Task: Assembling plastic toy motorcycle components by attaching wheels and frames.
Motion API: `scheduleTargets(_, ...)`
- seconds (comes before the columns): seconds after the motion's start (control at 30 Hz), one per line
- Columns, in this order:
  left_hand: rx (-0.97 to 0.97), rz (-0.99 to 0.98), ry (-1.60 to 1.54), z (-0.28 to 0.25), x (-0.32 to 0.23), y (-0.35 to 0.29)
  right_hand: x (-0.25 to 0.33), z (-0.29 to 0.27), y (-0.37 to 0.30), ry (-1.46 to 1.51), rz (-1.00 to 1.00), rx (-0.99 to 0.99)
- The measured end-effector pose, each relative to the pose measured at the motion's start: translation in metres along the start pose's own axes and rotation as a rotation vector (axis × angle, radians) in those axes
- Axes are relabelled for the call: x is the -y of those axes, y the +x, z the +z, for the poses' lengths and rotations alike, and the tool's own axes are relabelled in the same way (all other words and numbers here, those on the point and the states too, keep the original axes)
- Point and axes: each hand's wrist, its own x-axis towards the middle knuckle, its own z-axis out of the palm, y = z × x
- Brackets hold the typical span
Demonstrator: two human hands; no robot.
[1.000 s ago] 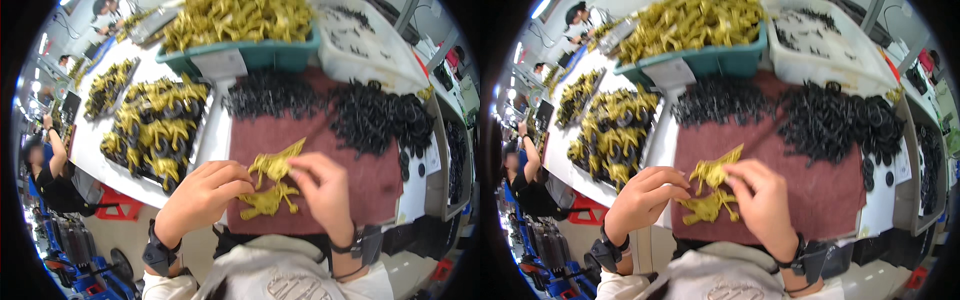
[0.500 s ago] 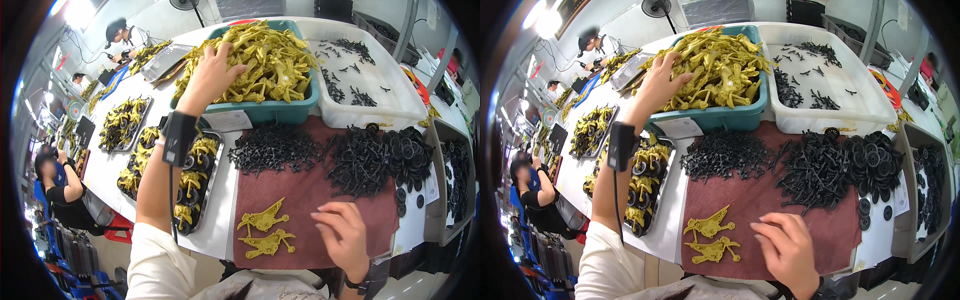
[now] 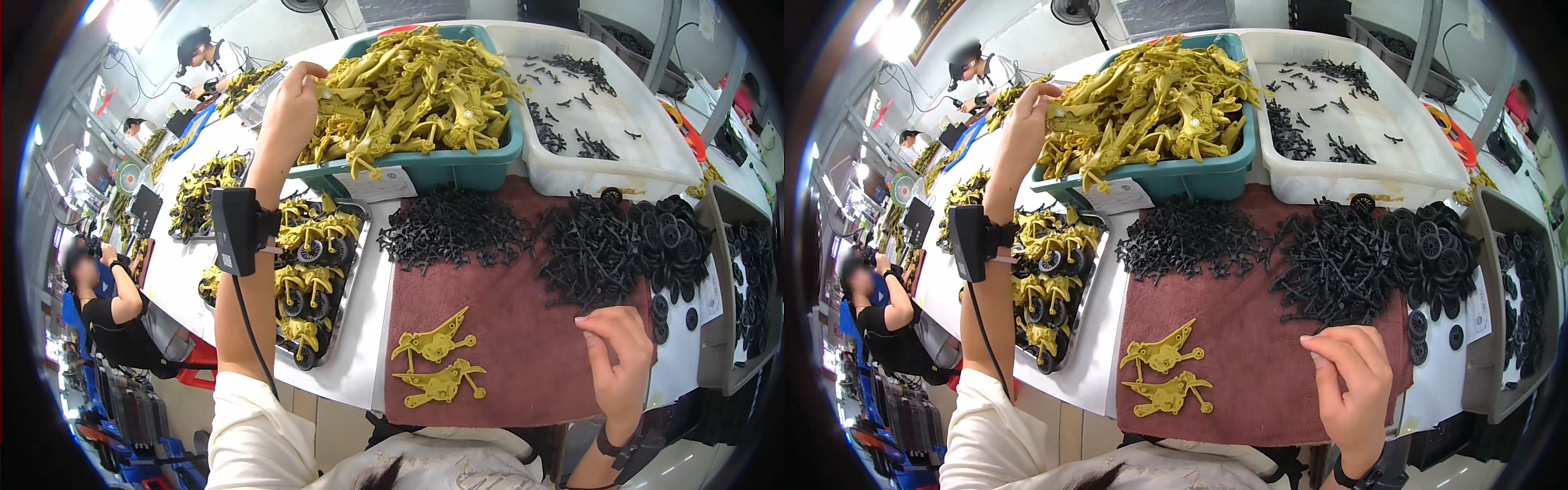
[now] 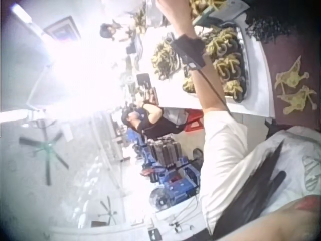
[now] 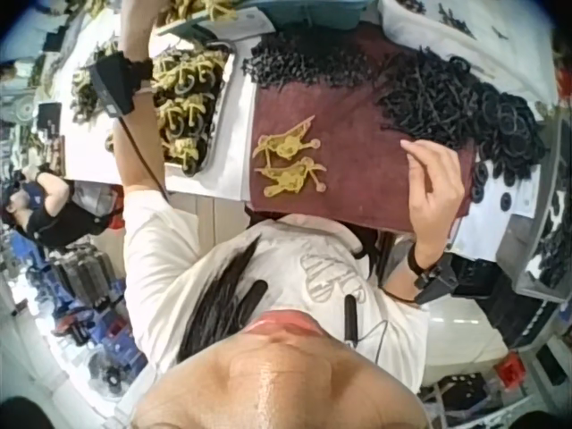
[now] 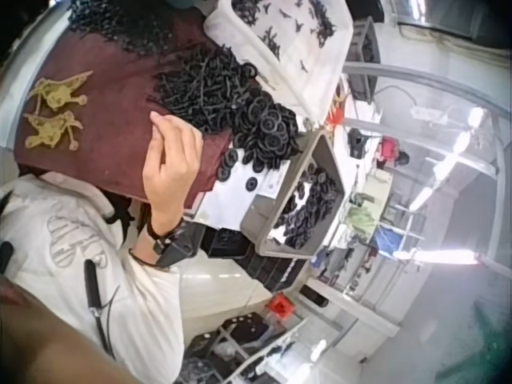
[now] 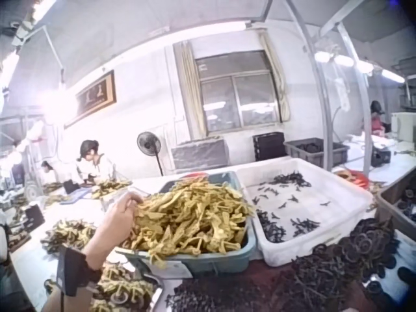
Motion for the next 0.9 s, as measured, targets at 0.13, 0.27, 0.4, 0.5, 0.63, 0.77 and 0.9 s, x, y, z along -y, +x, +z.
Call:
scheduleTargets(0.13,-0.069,-0.093,-0.164,-0.025,-0.018,-0.021,0.008,-0.007,-0.004,0.016,0.007,0.01)
scheduleTargets(0.27,0.309,-0.182,-0.678,-0.035,-0.067,-0.097,0.019,0.002,-0.008,0.419,0.134,0.063)
scheduleTargets(0.4,0.673,0.085,-0.621,-0.022,-0.108,-0.186,0.042,0.036,0.001,0.63,-0.166,0.213)
scheduleTargets(0.5,0.901,-0.296,-0.933,-0.022,-0.127,-0.221,0.052,0.036,-0.003,0.648,-0.255,0.261)
scheduleTargets(0.63,0.75,-0.019,-0.666,-0.011,-0.136,-0.256,0.043,0.034,-0.027,0.625,-0.227,0.108)
scheduleTargets(0.77,0.81,-0.196,-1.034,-0.003,-0.143,-0.289,0.047,0.042,-0.035,0.475,-0.192,0.13)
scheduleTargets(0.9,0.484,-0.025,-0.737,0.012,-0.137,-0.31,0.031,0.076,-0.051,0.304,-0.206,-0.03)
